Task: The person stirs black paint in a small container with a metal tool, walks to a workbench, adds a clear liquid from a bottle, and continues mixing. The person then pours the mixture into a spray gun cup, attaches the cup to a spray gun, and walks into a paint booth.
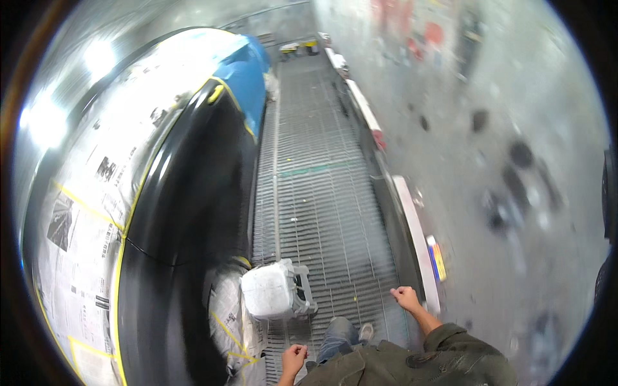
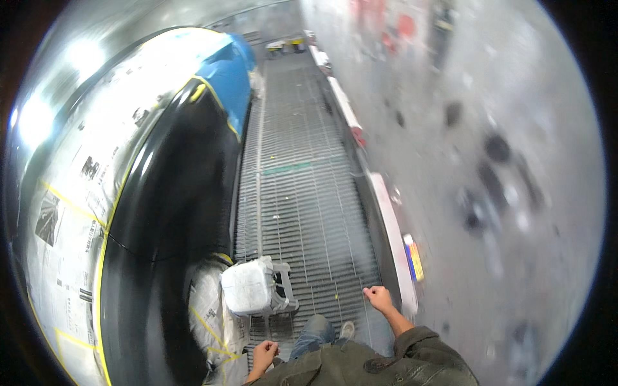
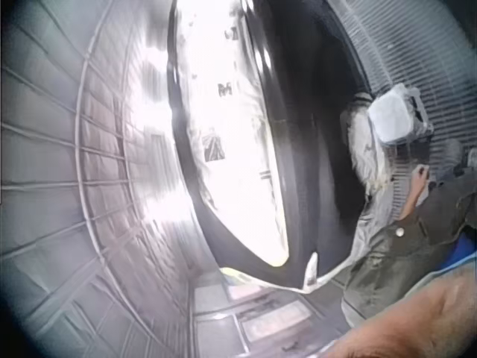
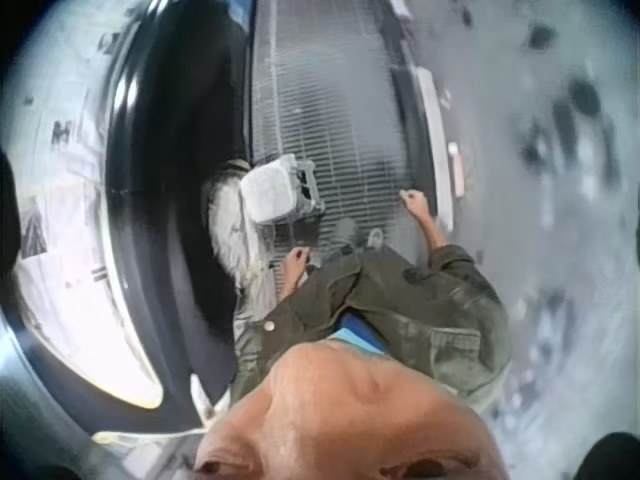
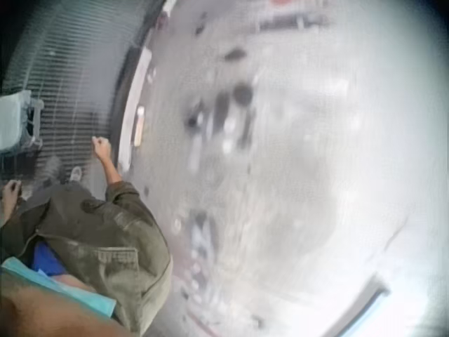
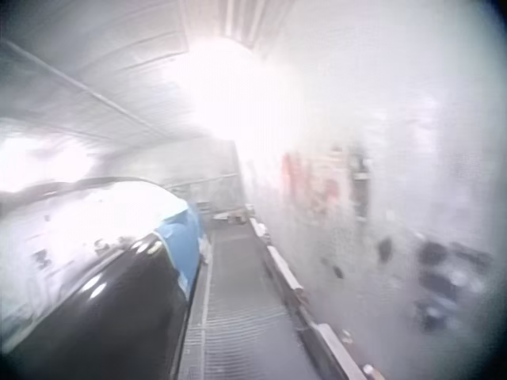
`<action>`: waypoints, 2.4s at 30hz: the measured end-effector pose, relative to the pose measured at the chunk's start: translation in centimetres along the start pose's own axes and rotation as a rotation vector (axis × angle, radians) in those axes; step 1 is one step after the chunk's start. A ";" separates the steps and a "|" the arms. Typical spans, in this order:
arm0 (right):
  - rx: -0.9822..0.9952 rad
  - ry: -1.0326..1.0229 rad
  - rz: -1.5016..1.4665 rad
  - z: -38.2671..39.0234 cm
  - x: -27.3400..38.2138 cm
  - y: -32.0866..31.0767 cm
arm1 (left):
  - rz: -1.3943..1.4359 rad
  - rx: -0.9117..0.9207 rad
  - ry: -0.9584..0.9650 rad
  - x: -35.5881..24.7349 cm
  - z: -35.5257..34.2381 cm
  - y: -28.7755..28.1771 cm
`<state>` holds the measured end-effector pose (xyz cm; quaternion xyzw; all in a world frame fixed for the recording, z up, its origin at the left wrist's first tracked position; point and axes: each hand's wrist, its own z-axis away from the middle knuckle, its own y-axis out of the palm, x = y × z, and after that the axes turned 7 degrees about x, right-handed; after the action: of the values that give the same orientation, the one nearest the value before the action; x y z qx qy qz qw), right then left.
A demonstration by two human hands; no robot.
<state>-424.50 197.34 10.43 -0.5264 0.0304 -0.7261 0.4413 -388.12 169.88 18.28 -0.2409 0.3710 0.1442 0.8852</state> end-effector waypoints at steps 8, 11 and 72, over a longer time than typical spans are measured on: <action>0.168 -0.040 0.108 -24.2 10.6 -2.0 | -0.052 -0.016 0.168 -10.2 -21.0 0.5; 0.240 0.014 0.122 -30.7 12.0 -3.1 | 0.010 -0.089 0.193 -13.4 -30.7 -1.9; 0.158 0.048 -0.138 -229.8 116.1 -36.6 | 0.255 0.405 0.095 -152.0 -206.8 -34.3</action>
<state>-635.15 44.92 12.67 -0.4734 -0.0525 -0.7672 0.4295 -598.54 19.09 13.76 -0.0161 0.4609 0.1658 0.8717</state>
